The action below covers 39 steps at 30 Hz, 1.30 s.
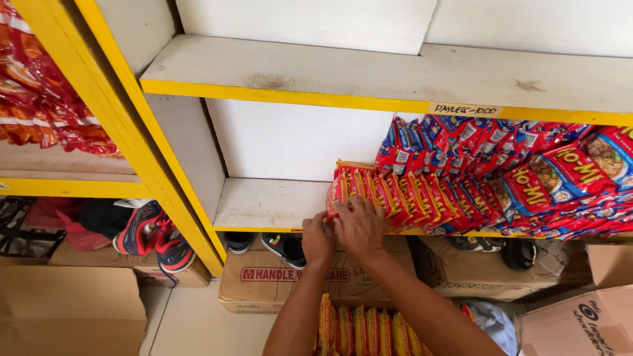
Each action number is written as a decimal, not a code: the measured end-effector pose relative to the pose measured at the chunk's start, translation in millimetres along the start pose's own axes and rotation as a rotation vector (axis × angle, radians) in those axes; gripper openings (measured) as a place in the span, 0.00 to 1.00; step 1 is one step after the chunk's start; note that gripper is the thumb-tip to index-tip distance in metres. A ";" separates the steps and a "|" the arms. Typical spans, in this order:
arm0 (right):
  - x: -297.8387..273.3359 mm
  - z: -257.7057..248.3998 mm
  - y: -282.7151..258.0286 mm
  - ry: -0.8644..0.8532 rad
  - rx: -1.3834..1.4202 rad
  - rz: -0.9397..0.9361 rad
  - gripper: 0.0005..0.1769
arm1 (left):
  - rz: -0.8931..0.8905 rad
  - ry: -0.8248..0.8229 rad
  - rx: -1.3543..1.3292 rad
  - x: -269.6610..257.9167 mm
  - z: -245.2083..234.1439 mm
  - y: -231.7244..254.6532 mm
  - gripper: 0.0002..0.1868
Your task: The person stocks a grocery store shelf with instant noodle packets from a cardboard box on the floor.
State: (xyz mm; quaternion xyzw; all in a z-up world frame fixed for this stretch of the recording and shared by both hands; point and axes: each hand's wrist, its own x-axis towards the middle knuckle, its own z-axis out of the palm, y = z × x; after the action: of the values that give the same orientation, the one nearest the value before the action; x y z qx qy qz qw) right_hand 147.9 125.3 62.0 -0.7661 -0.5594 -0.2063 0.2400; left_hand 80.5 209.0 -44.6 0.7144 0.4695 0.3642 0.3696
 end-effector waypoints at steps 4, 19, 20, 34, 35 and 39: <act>-0.5 7.7 7.4 0.008 -0.063 -0.017 0.19 | -0.043 -0.036 0.014 0.7 -4.0 10.0 0.17; 3.5 14.8 14.9 0.061 -0.205 -0.073 0.14 | -0.031 -0.154 0.153 7.2 -8.4 14.6 0.19; 3.3 15.7 15.6 0.057 -0.207 -0.075 0.14 | -0.029 -0.167 0.158 6.4 -9.9 16.8 0.20; -68.8 -71.7 24.6 -0.154 0.148 0.029 0.25 | 0.067 -0.231 0.101 5.1 -19.3 -7.2 0.34; -84.4 -74.5 32.5 -0.204 0.194 0.052 0.24 | 0.080 -0.235 0.106 1.2 -24.7 -6.0 0.36; -145.2 -88.7 60.2 -0.367 0.299 0.129 0.22 | 0.084 -0.272 0.160 -14.3 -46.7 14.7 0.40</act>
State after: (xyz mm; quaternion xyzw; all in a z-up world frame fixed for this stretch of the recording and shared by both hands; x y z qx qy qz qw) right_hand 159.2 -53.4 39.8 -0.7809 -0.5677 0.0373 0.2578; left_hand 41.7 200.1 -12.7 0.8033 0.4123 0.2408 0.3561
